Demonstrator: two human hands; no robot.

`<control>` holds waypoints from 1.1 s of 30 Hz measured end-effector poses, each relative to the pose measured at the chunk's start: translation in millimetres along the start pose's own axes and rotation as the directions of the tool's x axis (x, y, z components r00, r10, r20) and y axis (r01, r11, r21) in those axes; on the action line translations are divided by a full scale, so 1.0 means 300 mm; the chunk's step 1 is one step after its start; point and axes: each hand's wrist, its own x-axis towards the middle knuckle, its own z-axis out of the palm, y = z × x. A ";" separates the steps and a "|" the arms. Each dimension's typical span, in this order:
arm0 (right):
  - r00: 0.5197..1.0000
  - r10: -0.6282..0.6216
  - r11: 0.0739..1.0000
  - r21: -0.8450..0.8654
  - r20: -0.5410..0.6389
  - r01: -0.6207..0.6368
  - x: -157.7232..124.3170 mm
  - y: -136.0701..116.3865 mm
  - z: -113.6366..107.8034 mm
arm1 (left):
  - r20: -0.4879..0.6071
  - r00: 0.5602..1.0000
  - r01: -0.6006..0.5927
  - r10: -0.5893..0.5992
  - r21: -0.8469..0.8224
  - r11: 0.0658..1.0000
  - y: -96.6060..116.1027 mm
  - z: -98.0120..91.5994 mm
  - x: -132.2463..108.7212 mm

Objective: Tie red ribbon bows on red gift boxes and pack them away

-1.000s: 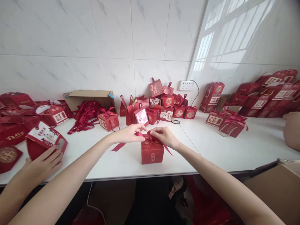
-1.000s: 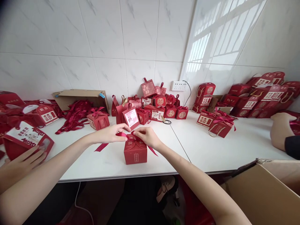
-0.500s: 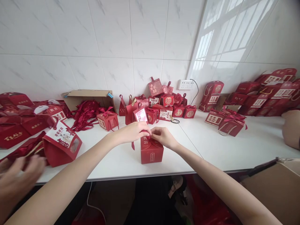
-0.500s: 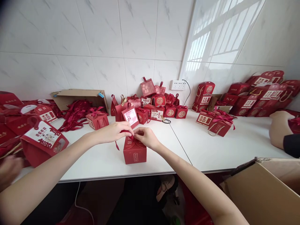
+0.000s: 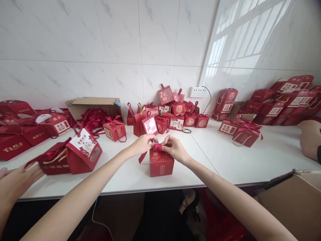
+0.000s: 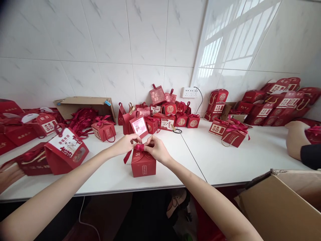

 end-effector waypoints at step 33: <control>0.676 -0.636 0.070 -0.844 0.373 0.531 -0.081 -0.008 -0.054 | -0.110 0.970 0.076 -0.215 -0.708 0.702 -0.006 0.148 -0.072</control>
